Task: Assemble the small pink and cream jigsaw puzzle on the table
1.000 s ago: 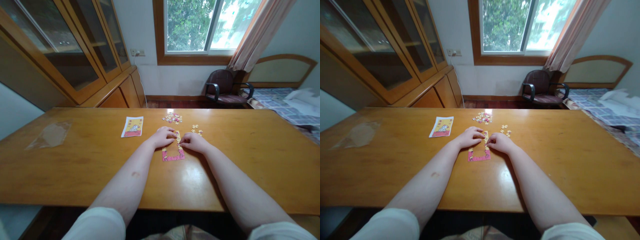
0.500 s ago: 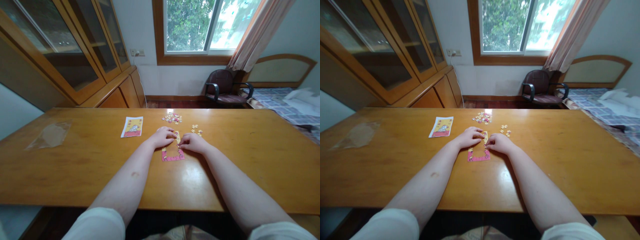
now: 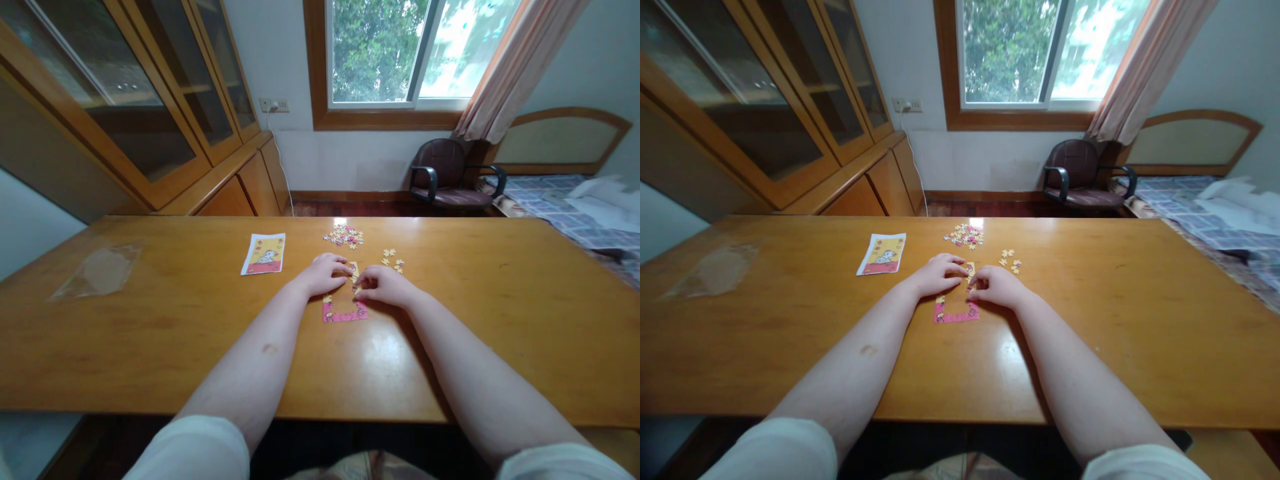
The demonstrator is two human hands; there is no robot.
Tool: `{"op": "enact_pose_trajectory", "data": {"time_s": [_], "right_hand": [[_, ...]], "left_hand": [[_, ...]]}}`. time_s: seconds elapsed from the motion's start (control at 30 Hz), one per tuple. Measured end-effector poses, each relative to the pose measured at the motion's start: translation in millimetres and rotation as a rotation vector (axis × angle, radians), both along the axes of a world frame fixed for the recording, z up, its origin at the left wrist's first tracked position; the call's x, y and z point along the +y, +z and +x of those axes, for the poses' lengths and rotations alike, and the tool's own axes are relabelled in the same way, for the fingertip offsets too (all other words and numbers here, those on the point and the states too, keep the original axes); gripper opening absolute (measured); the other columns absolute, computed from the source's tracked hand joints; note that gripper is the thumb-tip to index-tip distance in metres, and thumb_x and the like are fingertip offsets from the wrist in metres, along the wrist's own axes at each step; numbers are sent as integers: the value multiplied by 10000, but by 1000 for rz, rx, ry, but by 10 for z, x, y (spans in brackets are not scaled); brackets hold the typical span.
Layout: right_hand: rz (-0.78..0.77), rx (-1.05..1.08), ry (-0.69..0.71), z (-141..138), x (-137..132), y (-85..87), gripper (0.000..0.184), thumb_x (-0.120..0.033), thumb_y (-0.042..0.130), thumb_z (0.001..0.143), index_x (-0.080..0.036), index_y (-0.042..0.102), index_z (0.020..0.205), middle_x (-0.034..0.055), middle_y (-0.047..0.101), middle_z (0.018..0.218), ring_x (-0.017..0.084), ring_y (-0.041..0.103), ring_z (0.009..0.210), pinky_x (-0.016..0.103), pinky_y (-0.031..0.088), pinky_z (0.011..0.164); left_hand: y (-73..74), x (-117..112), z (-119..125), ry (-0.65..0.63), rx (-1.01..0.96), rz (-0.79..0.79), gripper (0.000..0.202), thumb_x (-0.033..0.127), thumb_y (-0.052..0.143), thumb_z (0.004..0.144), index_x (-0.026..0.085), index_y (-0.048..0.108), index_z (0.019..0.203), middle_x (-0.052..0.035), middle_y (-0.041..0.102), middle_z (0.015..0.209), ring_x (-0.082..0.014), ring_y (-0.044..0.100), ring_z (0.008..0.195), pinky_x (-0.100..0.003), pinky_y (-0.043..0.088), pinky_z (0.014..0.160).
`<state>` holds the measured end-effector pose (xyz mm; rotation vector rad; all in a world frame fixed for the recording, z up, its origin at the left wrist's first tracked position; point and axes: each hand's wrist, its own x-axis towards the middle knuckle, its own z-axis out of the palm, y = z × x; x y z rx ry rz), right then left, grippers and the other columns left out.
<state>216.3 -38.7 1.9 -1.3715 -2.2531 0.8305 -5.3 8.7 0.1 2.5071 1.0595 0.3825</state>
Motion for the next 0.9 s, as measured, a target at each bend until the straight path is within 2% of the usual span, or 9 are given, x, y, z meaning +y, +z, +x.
{"op": "enact_pose_trajectory", "data": {"time_s": [0.07,0.17,0.3,0.53,0.73,0.9], "right_hand": [[101,-30,44,10,-6,16,474,-478,824,629,-215,731,1013,67,675,961,218,628,881,346,484,827],[191,-134,88,22,-24,27,791,-568,855,523,-220,661,1206,140,602,1251,324,548,1151,480,385,1022],[173,-230,85,20,-53,18,987,-577,858,483,-218,550,1349,163,486,1421,378,421,1302,550,284,1090],[146,-258,97,-6,-61,48,1006,-533,856,490,-177,516,1368,179,498,1413,366,420,1308,536,246,1112],[116,-260,71,-8,-65,41,952,-528,835,525,-202,525,1364,176,484,1429,400,390,1328,648,116,1117],[125,-253,72,-9,-60,26,946,-550,825,532,-206,532,1364,184,495,1416,408,399,1318,685,78,1105]], "left_hand": [[5,-6,0,3,-1,1,266,325,594,845,302,753,1056,-46,619,1285,-258,520,1223,-448,367,1101],[27,-19,5,11,6,-8,266,325,595,845,308,750,1059,-43,620,1282,-256,516,1228,-447,365,1106],[45,-26,11,15,14,-6,285,322,592,848,307,739,1092,-43,617,1286,-253,515,1232,-439,363,1111],[31,-20,12,12,-1,9,303,325,590,847,288,728,1115,-56,616,1290,-248,515,1235,-431,364,1110],[29,-16,12,8,0,13,304,319,590,846,289,723,1118,-53,618,1285,-236,520,1226,-421,362,1108],[32,-13,7,9,2,11,300,317,588,848,282,726,1112,-55,621,1278,-242,521,1224,-420,368,1102]]}}
